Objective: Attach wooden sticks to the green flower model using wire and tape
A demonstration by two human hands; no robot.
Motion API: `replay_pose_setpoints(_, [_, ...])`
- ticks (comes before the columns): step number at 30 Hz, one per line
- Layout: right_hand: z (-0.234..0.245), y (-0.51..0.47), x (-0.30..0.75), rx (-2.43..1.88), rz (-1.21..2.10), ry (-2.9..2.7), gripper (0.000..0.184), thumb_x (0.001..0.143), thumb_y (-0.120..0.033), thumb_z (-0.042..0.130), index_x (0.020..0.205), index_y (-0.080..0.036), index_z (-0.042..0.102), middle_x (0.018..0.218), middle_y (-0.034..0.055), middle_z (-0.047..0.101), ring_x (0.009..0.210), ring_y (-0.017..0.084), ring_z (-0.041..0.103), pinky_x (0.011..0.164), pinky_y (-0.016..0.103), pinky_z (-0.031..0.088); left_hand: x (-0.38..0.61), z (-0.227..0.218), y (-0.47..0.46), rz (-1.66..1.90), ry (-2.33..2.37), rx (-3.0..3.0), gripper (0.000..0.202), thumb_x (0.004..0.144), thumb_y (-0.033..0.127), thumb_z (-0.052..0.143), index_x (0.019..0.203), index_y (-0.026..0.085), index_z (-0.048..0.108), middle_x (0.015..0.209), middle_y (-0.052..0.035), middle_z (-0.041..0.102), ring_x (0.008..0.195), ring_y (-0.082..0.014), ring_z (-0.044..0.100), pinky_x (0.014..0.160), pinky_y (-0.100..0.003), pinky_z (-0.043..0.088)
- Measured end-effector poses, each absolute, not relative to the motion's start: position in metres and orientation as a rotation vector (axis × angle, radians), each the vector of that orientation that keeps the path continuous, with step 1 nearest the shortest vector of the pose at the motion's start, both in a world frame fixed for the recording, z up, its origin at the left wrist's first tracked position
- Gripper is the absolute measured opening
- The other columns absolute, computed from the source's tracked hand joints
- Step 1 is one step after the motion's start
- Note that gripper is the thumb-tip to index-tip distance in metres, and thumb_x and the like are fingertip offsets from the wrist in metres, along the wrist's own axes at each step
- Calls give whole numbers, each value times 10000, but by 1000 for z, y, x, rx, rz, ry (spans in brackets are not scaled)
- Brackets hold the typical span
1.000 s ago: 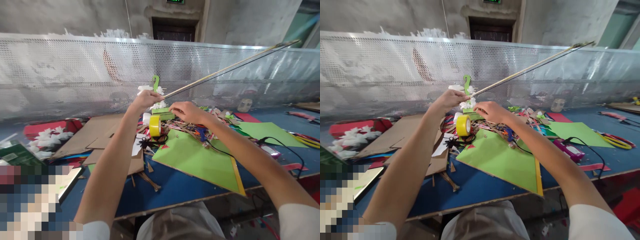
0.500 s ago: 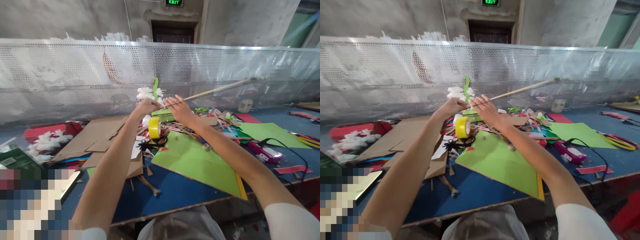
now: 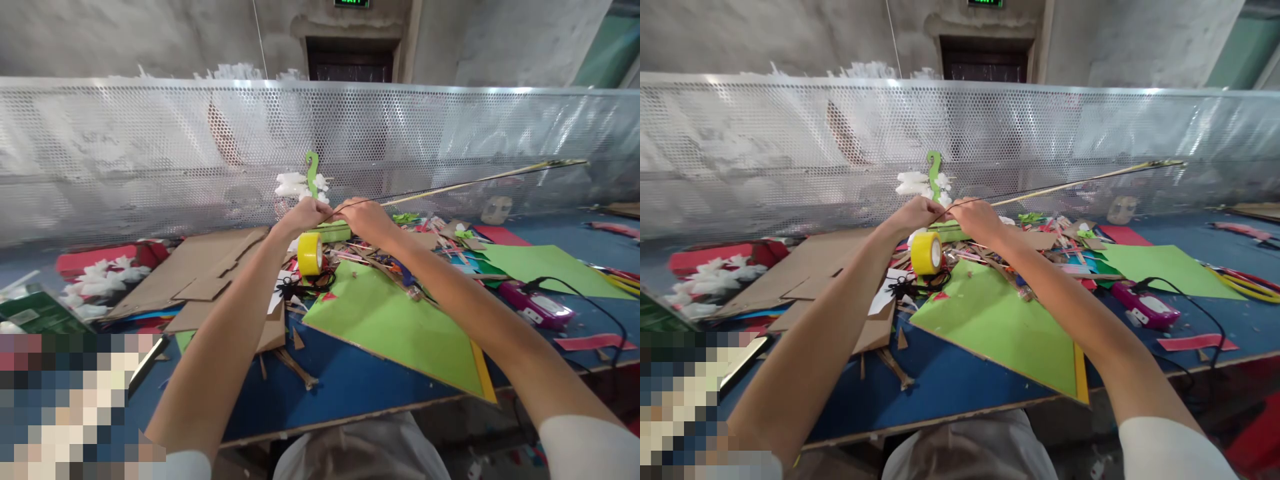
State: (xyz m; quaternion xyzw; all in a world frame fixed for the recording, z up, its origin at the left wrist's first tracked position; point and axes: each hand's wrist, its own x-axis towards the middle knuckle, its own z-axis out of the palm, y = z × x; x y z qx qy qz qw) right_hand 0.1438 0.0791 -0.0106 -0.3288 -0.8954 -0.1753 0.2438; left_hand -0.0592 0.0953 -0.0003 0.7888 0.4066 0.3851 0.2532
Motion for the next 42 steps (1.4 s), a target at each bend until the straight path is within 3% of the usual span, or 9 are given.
replay_pose_setpoints(5, [-12,77,148,-884,-648,-2378,361,1092,-223,424,1230,-143,748,1195,144,746,1111,274,612,1017,384,387,-55,0,92,1133,1104,2046,159,696,302,836,696,149,792,551,13,594,554,-93,416,560,-276,312])
replay_pose_setpoints(11, [-12,74,157,-935,-850,-2339,389,1082,-203,382,1223,-162,742,1152,166,713,1092,313,544,970,437,350,-52,-3,97,1178,1064,2000,213,707,306,882,780,129,791,553,17,580,531,-79,404,523,-263,283])
replay_pose_setpoints(23, [-27,83,149,-934,-895,-2299,363,1115,-245,396,1267,-120,701,1145,152,758,1024,264,633,890,368,366,-52,-13,110,1308,969,1892,226,656,244,905,681,109,727,642,-32,684,607,-98,556,579,-220,393])
replay_pose_setpoints(30, [-25,85,159,-918,-982,-2255,327,1097,-219,431,1186,-166,741,1046,115,749,953,264,598,857,381,316,-53,-9,103,1177,932,1754,141,786,176,842,852,119,731,637,18,599,522,-52,442,505,-195,296])
replay_pose_setpoints(34, [-24,88,164,-915,-1007,-2214,323,1093,-209,423,1163,-161,735,1041,119,737,946,266,569,861,387,296,-51,-1,96,1127,922,1613,91,877,63,697,939,126,718,626,33,538,529,-61,481,527,-189,348])
replay_pose_setpoints(37, [-23,88,164,-924,-1026,-2190,340,1103,-223,396,1158,-163,726,1036,118,727,944,265,550,863,388,283,-46,3,92,1121,977,1595,123,894,13,641,882,120,701,622,26,537,518,-57,479,528,-189,359])
replay_pose_setpoints(42, [-22,89,162,-926,-1041,-2168,361,1112,-274,393,1127,-172,739,1011,110,713,940,265,537,855,390,272,-42,4,93,1179,1020,1704,116,821,21,735,784,121,688,600,25,558,501,-55,455,500,-191,332])
